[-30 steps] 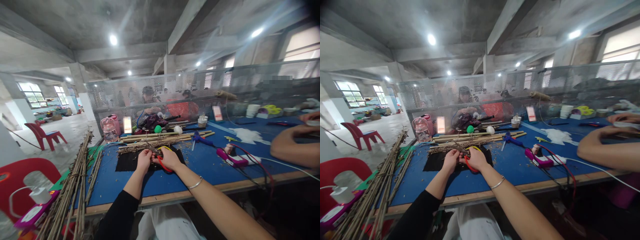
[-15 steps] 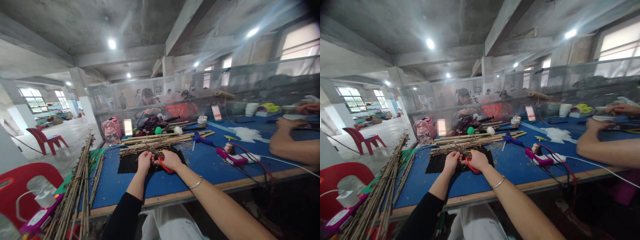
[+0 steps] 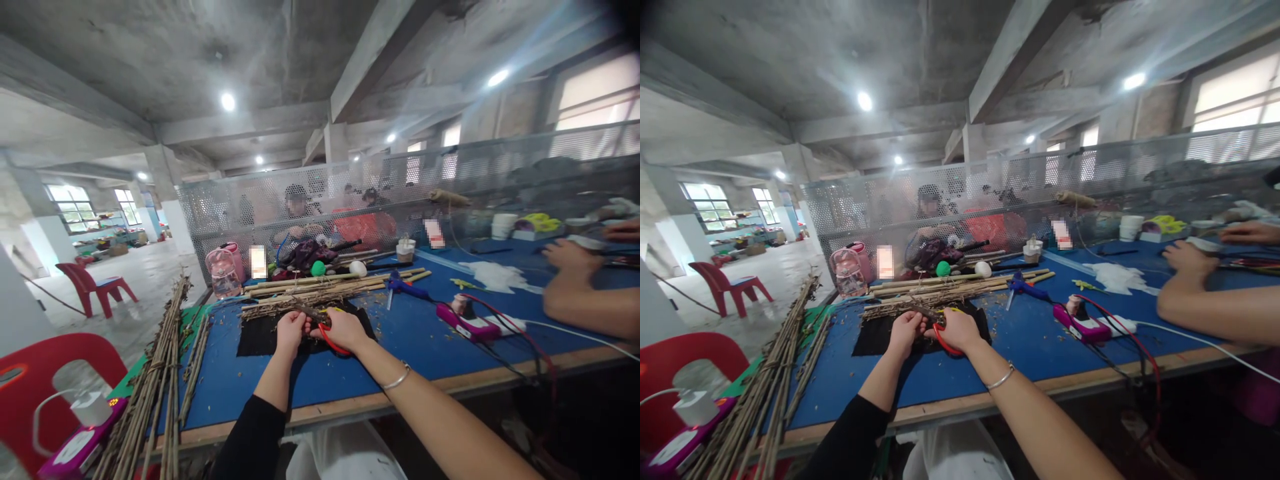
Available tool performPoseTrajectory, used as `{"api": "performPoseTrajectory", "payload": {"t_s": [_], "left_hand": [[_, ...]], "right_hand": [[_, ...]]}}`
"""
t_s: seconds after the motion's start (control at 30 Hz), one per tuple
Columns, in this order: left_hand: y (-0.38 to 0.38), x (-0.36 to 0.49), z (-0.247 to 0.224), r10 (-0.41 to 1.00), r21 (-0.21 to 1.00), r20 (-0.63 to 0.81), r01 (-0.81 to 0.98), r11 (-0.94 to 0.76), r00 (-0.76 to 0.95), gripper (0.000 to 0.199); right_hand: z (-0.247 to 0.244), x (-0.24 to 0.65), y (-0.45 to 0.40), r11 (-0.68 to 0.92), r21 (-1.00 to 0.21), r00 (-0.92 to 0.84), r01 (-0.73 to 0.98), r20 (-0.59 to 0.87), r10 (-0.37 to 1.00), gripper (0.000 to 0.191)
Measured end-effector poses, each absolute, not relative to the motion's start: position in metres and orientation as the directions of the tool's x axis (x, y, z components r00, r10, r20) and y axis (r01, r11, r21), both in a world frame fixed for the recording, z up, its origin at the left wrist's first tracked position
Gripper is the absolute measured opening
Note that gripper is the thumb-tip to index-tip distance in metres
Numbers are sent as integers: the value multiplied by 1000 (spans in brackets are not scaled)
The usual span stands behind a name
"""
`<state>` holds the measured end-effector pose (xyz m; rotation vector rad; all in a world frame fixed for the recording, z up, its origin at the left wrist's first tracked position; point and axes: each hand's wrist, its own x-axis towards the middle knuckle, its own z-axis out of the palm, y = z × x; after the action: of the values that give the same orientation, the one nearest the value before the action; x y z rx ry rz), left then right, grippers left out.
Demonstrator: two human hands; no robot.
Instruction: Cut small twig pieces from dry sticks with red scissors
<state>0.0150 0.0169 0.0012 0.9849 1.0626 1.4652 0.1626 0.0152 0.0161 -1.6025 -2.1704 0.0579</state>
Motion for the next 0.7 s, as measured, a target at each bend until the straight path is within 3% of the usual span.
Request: {"api": "performPoseTrajectory", "payload": {"t_s": [0.43, 0.7], "left_hand": [[13, 15, 3, 992, 959, 36, -274, -69, -122, 26], [17, 14, 5, 957, 930, -9, -354, -99, -291, 22]], "right_hand": [[17, 161, 15, 286, -299, -205, 910, 275, 939, 51], [15, 164, 18, 314, -328, -208, 891, 318, 925, 49]]}}
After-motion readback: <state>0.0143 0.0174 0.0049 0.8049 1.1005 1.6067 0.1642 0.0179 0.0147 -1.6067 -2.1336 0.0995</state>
